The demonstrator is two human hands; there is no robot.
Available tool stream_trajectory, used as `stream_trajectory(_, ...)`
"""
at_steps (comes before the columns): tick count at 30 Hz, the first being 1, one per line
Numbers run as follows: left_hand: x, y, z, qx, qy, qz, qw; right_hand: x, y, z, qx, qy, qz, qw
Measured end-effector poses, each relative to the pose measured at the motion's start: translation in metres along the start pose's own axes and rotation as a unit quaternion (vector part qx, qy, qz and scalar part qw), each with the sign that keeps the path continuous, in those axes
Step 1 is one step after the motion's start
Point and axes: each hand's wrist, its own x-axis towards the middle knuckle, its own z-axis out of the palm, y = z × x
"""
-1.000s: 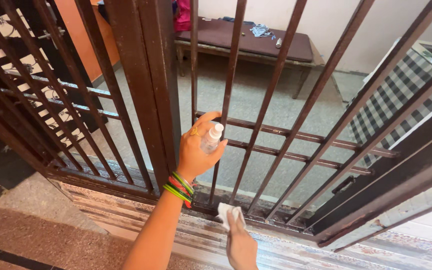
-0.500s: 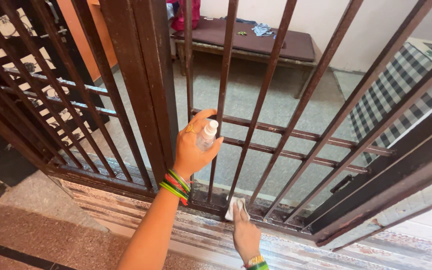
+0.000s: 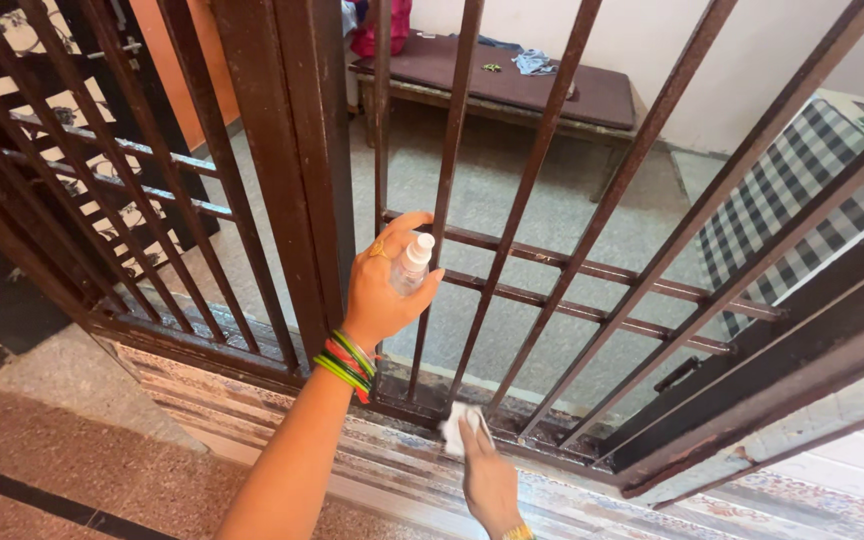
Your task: The person sprays a liquid from a small bottle onto the lower section of a metal gate and wipes it with a white cloth. The person repeatedly sprays and wipes the same area of the gate throughout the clip.
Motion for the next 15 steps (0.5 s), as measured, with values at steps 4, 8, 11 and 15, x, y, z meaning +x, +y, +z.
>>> stream_trajectory(4,0.001,0.000,0.000,-0.004,0.001,0.013,1.000,-0.027,0.001,-0.014,0.057,0.227,-0.067,0.970)
stream_trajectory(8,0.000,0.000,0.000,0.001,0.002,0.017,1.000,-0.010,0.019,-0.015,0.025,-0.002,0.173,0.985)
stream_trajectory(11,0.000,0.000,-0.001,0.000,0.001,0.022,1.000,0.017,0.030,-0.006,-0.032,-0.076,0.216,0.973)
stream_trajectory(15,0.000,-0.001,0.000,0.000,0.003,0.023,1.000,0.018,0.038,0.004,-0.083,-0.090,0.186,0.975)
